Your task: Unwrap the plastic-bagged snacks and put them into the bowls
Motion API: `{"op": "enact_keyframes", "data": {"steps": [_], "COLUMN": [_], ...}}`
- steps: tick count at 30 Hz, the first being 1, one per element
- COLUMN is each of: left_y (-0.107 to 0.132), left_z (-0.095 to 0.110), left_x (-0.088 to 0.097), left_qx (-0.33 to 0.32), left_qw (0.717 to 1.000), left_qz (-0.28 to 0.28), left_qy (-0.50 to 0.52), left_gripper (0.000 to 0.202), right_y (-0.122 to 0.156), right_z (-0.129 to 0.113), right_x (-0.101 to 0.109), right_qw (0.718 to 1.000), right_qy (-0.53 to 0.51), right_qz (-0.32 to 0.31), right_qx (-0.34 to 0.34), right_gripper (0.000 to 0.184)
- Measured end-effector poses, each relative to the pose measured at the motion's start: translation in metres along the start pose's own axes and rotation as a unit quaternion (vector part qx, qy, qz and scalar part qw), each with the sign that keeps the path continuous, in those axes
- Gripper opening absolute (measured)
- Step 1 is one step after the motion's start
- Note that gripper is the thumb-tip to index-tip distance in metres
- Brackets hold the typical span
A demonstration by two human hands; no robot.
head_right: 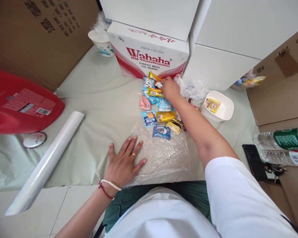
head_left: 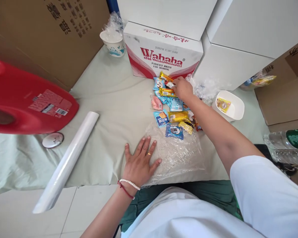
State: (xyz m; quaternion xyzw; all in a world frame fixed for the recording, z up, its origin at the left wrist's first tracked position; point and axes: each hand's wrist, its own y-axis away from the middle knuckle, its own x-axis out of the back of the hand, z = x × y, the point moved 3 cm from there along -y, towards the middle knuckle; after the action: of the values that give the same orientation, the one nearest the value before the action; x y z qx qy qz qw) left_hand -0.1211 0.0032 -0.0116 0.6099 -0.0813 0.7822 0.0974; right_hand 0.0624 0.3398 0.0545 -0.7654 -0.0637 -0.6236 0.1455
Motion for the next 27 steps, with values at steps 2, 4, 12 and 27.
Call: {"op": "enact_keyframes", "data": {"steps": [2, 4, 12, 27], "left_y": [0.000, 0.002, 0.014, 0.010], "left_z": [0.001, 0.003, 0.023, 0.028], "left_x": [0.000, 0.000, -0.003, -0.010], "left_qx": [0.002, 0.005, 0.044, 0.093], "left_qw": [1.000, 1.000, 0.999, 0.995], "left_qz": [0.001, 0.001, 0.000, 0.009], "left_qy": [0.002, 0.007, 0.023, -0.019], "left_gripper": [0.069, 0.069, 0.065, 0.071], "right_y": [-0.009, -0.002, 0.137, 0.273], "right_z": [-0.001, 0.002, -0.006, -0.058], "right_x": [0.003, 0.017, 0.076, 0.024], "right_qw": [1.000, 0.999, 0.968, 0.952], "right_qy": [0.000, -0.008, -0.153, -0.031], "right_qz": [0.002, 0.042, -0.118, -0.203], "right_qx": [-0.005, -0.006, 0.157, 0.228], "right_gripper": [0.034, 0.035, 0.041, 0.044]}}
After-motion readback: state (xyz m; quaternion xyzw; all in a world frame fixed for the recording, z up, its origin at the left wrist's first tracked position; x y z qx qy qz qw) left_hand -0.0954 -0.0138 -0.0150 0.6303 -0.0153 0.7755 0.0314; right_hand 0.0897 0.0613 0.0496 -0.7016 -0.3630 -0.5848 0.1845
